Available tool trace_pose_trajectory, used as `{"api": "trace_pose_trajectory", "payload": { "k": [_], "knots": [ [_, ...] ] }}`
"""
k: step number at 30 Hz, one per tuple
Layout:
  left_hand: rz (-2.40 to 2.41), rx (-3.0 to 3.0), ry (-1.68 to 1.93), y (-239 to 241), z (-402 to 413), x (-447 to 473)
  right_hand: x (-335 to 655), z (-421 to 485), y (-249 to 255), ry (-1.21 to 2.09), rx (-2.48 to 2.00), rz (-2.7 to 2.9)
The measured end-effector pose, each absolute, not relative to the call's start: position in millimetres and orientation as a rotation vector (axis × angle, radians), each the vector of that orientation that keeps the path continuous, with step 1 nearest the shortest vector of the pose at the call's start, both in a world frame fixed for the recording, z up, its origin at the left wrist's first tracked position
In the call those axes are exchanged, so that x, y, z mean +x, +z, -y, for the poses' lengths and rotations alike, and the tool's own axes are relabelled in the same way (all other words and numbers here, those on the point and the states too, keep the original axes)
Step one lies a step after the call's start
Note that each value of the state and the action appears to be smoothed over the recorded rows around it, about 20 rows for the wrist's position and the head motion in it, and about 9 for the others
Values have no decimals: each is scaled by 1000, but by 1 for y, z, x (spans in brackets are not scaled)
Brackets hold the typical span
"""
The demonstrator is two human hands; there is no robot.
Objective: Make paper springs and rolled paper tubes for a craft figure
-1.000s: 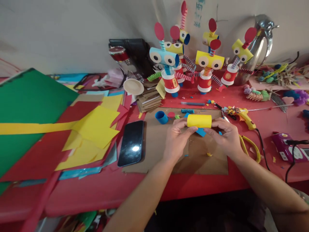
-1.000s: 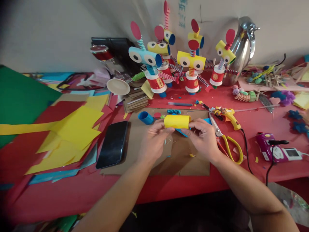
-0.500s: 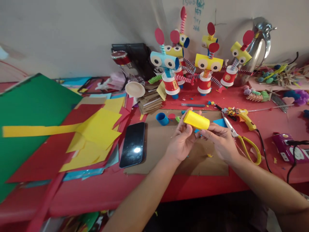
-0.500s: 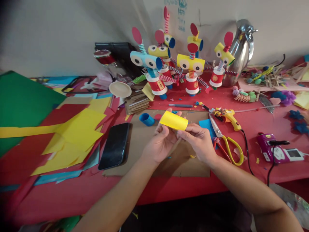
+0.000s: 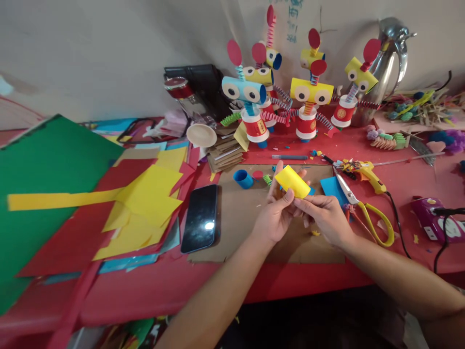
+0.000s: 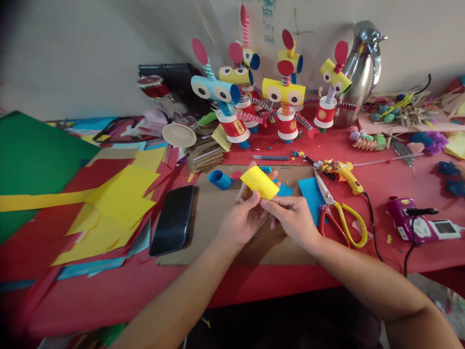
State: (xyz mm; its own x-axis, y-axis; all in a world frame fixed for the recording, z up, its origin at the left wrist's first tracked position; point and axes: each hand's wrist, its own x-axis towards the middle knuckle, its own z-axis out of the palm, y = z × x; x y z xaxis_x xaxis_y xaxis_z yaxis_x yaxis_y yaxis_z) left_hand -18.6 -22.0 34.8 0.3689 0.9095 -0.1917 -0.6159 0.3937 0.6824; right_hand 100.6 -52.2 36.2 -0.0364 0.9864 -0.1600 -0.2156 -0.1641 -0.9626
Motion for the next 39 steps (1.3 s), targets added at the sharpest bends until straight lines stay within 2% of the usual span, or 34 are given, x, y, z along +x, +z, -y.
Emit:
{"api": "trace_pose_trajectory", "payload": {
  "k": [4,10,20,32,39],
  "knots": [
    [-668,550,1050,31,13,-25,103,53,38,1481,-1193,1048],
    [-678,629,947,29,8,-30,123,46,48,956,-1254,1088],
    [-740,855,864,30,12,-28,128,37,41,721,-1299,1515],
    [-840,1095,1190,32,16,-26,129,33,39,1179,-1251,1277],
    [-772,849,1086,33,10,-28,131,34,35,951,-1242,1291]
  ]
}}
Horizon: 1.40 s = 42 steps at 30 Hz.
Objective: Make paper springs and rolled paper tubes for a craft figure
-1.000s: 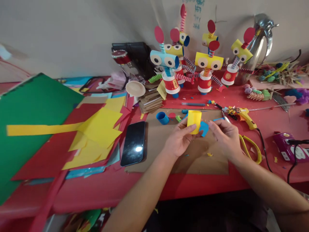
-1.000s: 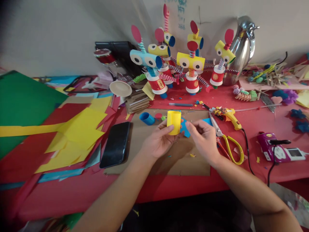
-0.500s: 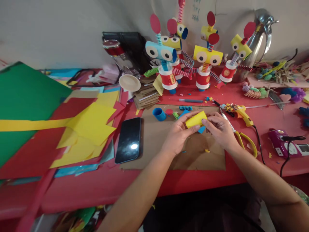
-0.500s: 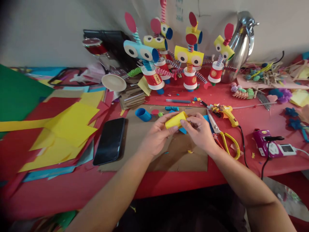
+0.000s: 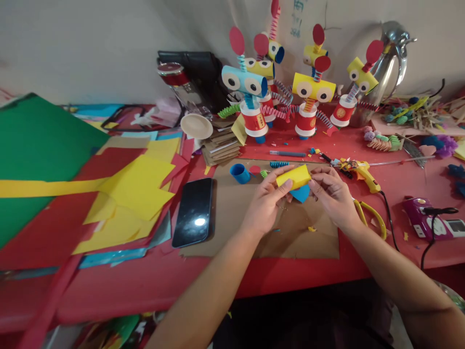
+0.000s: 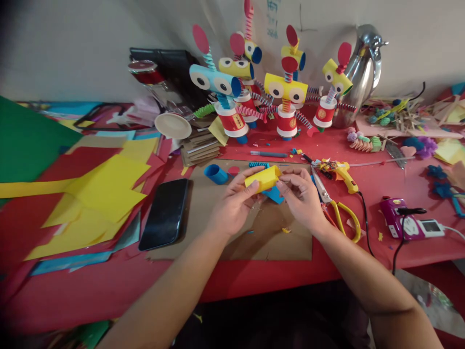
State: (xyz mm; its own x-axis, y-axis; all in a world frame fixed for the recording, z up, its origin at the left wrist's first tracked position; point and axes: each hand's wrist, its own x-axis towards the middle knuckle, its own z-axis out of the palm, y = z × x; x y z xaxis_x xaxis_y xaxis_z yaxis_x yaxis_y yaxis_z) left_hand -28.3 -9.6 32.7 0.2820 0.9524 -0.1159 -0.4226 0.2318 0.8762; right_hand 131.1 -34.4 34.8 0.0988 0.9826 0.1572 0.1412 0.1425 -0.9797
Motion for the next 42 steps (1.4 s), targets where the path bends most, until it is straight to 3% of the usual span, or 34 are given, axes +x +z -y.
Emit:
{"api": "trace_pose_trajectory", "payload": {
  "k": [33,42],
  "knots": [
    [-785,1007,1143,31,16,-25,134,32,36,1044,-1191,1249],
    [-856,1161,1204,31,13,-27,135,30,26,1198,-1104,1125]
  ]
}}
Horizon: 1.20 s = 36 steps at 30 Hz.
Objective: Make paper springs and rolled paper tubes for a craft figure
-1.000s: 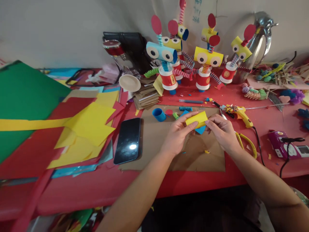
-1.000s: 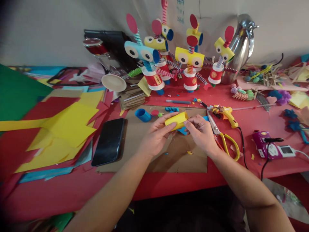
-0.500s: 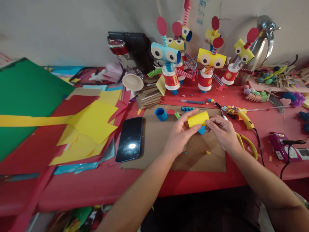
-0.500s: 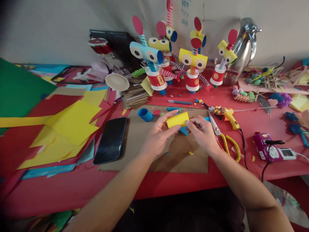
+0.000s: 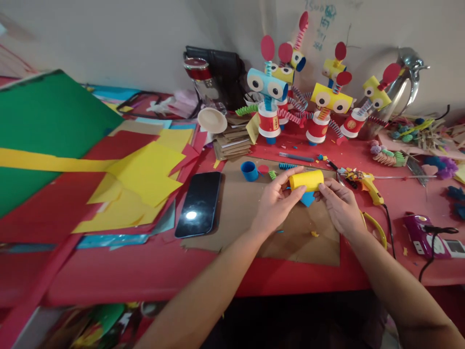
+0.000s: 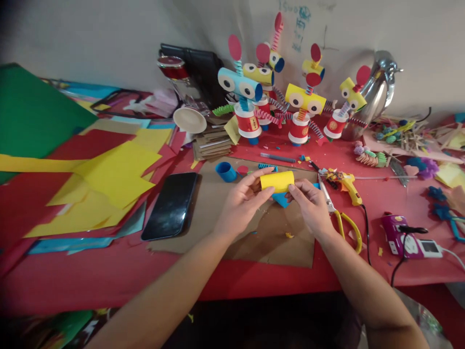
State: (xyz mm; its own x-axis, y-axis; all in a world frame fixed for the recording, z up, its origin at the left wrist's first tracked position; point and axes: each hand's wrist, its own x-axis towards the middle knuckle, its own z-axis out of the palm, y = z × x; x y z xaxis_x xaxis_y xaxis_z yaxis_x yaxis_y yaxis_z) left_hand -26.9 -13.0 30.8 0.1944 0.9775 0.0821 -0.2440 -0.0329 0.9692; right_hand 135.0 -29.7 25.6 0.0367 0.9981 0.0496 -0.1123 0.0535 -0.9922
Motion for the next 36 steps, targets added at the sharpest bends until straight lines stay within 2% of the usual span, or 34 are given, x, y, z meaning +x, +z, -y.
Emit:
{"api": "trace_pose_trajectory", "payload": {
  "k": [10,15,23,27,31,36],
  "knots": [
    [-907,1449,1400,37,22,-22,131,29,28,1288,-1047,1055],
    [-926,1363,1413,35,23,-19,132,28,27,1241,-1076,1051],
    [-1251,1425,1355,32,16,-27,135,28,23,1032,-1261,1218],
    [-1189,1168,1214,32,14,-28,133,30,30,933,-1277,1332],
    [-1005,751,1174,33,12,-26,130,32,36,984,-1215,1345],
    [-969,551,1163,36,10,-23,129,33,38,1093,-1242,1265]
  ]
}}
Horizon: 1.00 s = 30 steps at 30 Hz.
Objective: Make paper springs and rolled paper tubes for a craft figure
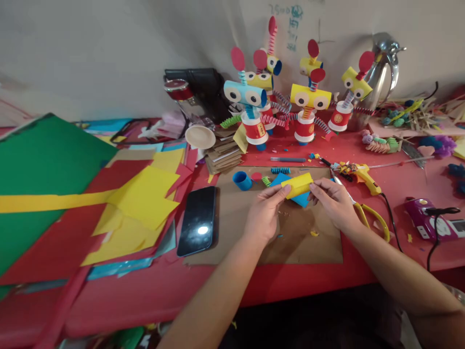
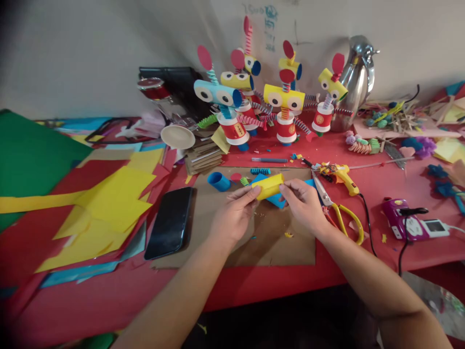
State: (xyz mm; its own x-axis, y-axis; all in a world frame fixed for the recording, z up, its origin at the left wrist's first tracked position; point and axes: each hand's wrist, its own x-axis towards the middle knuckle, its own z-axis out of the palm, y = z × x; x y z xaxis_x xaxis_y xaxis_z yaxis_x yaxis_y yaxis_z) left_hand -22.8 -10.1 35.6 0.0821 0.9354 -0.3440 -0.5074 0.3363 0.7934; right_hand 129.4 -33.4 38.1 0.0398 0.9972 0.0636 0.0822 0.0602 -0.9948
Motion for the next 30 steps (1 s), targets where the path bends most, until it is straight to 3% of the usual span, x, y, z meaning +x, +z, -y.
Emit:
{"api": "trace_pose_trajectory", "payload": {
  "k": [14,30],
  "knots": [
    [-1102,655,1039,33,8,-28,133,28,36,1229,-1243,1170],
    [-1220,899,1127,32,12,-28,135,30,36,1044,-1281,1404]
  ]
}}
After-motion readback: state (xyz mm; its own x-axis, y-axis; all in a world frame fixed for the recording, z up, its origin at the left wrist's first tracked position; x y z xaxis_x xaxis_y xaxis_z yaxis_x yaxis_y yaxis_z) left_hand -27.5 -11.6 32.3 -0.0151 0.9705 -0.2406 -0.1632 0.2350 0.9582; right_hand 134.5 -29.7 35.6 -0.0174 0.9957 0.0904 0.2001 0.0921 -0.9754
